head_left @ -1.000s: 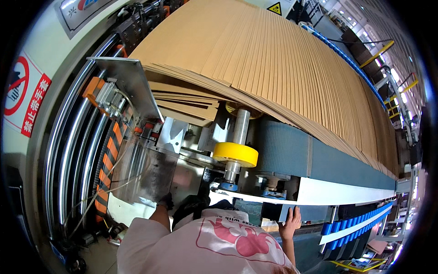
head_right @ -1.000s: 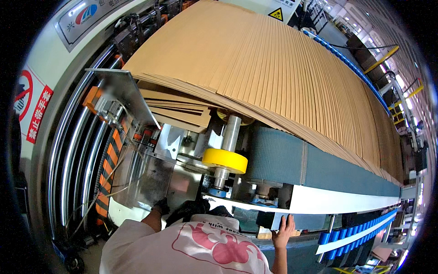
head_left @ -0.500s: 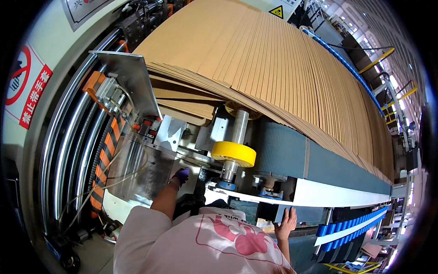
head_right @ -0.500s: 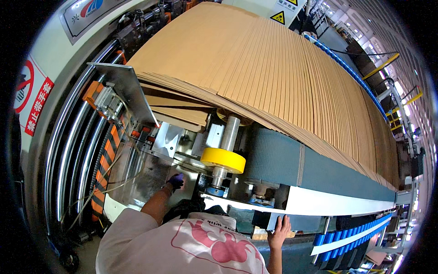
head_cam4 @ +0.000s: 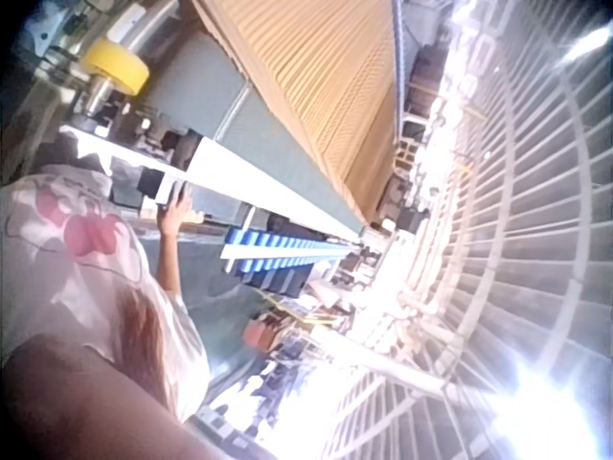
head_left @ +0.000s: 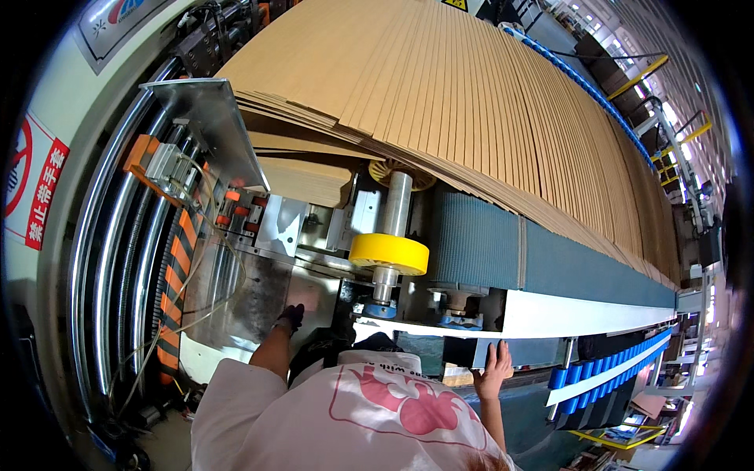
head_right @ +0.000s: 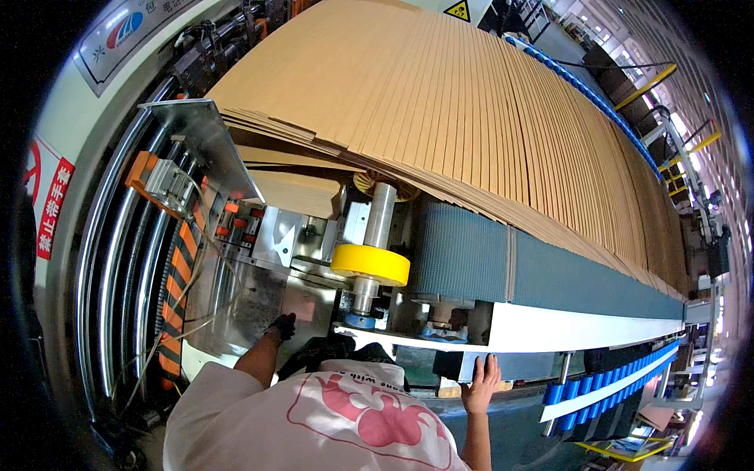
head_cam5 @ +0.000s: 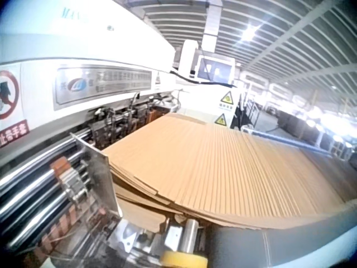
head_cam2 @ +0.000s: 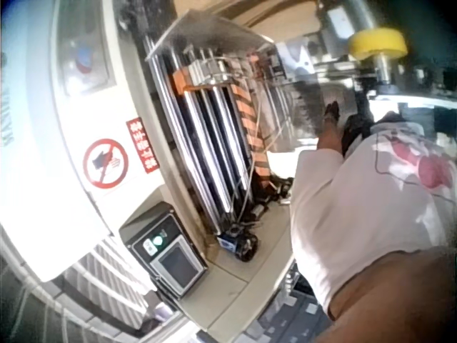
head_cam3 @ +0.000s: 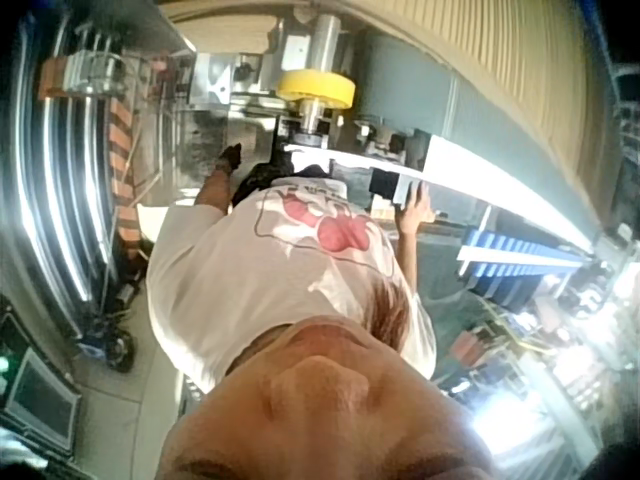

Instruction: The person feeds large sheets of corrugated cardboard into a processing machine using their hands. They wear purple gloves and guide the cardboard through rollers and onto a conveyor belt in a factory setting.

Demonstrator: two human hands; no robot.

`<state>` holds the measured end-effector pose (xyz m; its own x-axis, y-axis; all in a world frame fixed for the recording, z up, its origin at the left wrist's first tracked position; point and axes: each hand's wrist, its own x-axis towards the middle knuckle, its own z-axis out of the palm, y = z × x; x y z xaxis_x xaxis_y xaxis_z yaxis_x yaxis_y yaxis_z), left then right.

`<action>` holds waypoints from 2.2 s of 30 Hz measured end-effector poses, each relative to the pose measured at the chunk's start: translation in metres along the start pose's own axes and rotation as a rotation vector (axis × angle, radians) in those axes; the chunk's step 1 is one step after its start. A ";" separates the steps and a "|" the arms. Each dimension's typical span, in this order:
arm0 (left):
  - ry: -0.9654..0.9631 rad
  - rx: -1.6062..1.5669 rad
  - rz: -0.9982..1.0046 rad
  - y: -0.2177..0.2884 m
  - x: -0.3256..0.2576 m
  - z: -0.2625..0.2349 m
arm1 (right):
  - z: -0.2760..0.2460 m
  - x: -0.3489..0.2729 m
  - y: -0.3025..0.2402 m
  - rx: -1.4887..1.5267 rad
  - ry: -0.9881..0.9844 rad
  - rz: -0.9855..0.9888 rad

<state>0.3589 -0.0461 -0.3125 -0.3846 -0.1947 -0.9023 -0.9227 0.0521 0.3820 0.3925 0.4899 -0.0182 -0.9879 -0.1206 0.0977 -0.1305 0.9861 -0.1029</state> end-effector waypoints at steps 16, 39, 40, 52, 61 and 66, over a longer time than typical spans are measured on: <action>0.362 0.589 0.971 0.009 0.079 0.033 | -0.003 0.008 -0.003 0.011 0.004 -0.027; -0.064 -1.353 0.692 0.500 -0.127 -0.083 | -0.002 0.000 -0.004 0.010 0.020 -0.001; -0.040 -1.353 0.695 0.500 -0.127 -0.081 | -0.001 0.000 -0.004 0.009 0.030 -0.007; -0.037 -1.300 0.857 0.463 -0.200 -0.040 | 0.003 0.000 -0.002 0.035 0.053 -0.044; -0.082 -1.388 0.856 0.462 -0.186 -0.041 | 0.002 0.000 0.001 -0.006 0.005 -0.025; 0.031 -1.300 0.857 0.461 -0.210 -0.054 | 0.002 -0.001 0.002 0.011 0.012 -0.027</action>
<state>0.0155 -0.0339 0.0641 -0.7494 -0.5716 -0.3341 0.2273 -0.6961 0.6811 0.3927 0.4919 -0.0207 -0.9829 -0.1459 0.1120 -0.1583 0.9811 -0.1114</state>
